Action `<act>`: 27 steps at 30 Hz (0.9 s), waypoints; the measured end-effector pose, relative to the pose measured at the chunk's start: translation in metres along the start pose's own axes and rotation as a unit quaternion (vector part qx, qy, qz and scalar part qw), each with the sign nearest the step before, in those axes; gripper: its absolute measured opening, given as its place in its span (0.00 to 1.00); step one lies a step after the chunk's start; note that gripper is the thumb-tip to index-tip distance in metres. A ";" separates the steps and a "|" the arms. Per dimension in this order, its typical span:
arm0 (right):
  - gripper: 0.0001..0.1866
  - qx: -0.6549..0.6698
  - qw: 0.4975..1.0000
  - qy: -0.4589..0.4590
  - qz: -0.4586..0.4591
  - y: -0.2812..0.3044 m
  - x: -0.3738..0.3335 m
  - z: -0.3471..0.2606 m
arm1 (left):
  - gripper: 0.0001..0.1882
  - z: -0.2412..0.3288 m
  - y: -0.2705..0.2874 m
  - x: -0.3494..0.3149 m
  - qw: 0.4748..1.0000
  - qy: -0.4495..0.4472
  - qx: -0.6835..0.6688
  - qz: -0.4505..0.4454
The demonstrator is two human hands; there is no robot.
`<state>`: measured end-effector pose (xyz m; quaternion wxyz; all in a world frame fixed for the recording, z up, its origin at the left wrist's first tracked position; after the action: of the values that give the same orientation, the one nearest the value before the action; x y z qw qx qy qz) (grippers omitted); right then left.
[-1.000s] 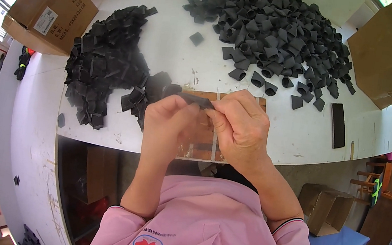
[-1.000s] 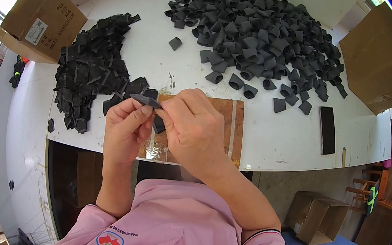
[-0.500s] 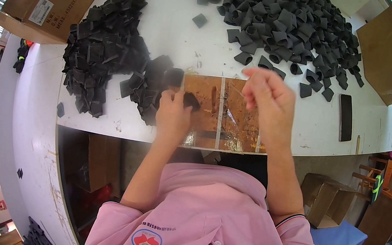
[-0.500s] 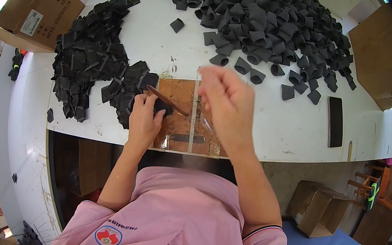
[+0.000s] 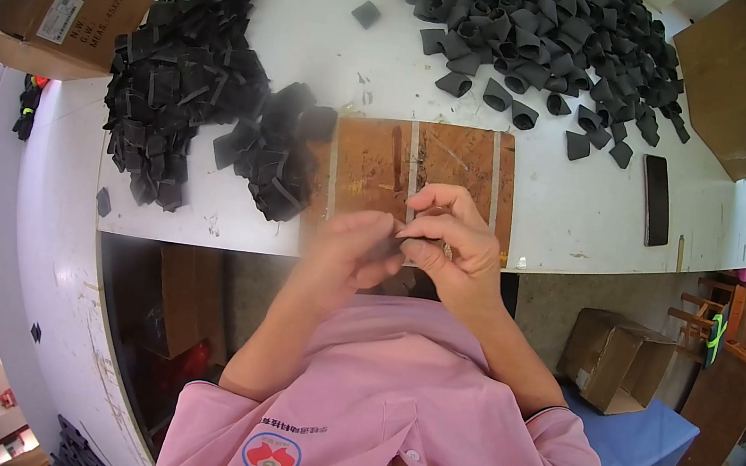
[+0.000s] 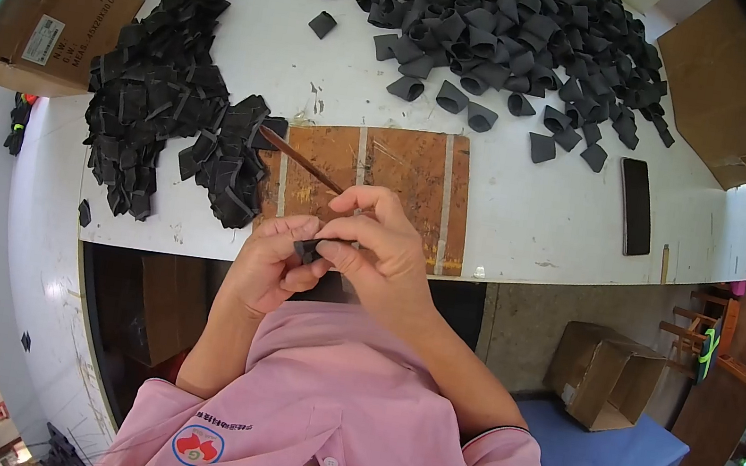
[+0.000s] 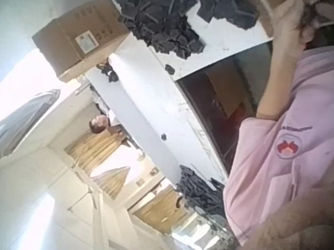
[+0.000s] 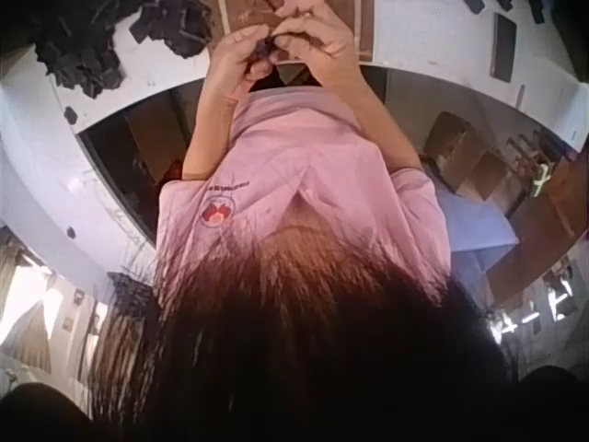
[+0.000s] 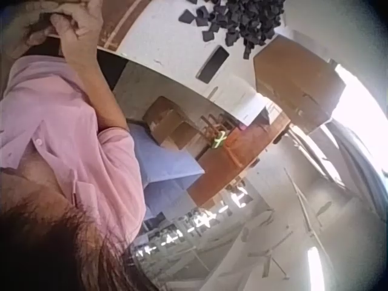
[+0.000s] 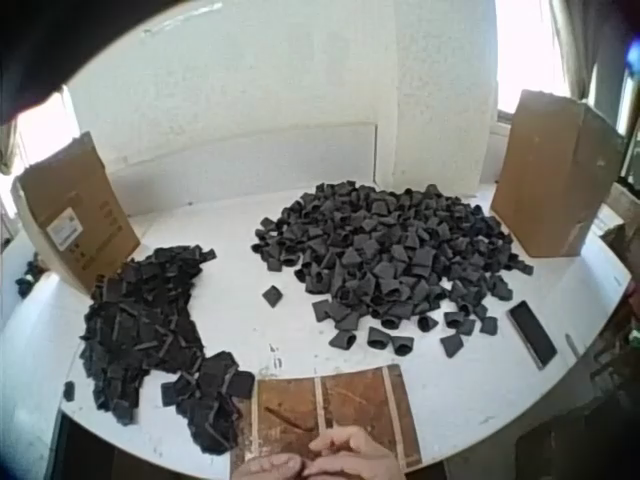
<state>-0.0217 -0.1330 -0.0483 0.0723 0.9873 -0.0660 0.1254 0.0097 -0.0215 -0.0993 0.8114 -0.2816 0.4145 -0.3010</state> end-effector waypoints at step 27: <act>0.06 -0.275 0.946 0.075 0.152 0.003 0.008 -0.026 | 0.03 0.040 -0.051 -0.032 0.654 -0.502 0.514 0.238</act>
<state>-0.0202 -0.1325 -0.0210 0.3257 0.8951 -0.2413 0.1856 0.0148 -0.0235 -0.0270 0.9550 0.1803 -0.2232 -0.0751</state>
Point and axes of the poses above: each hand's wrist, its own x-axis towards the middle knuckle, its own y-axis out of the back of the hand, z = x × y, the point moved 7 cm from there along x, towards the middle knuckle, and after that the axes turned 4 degrees about -x, right-handed, at the moved point
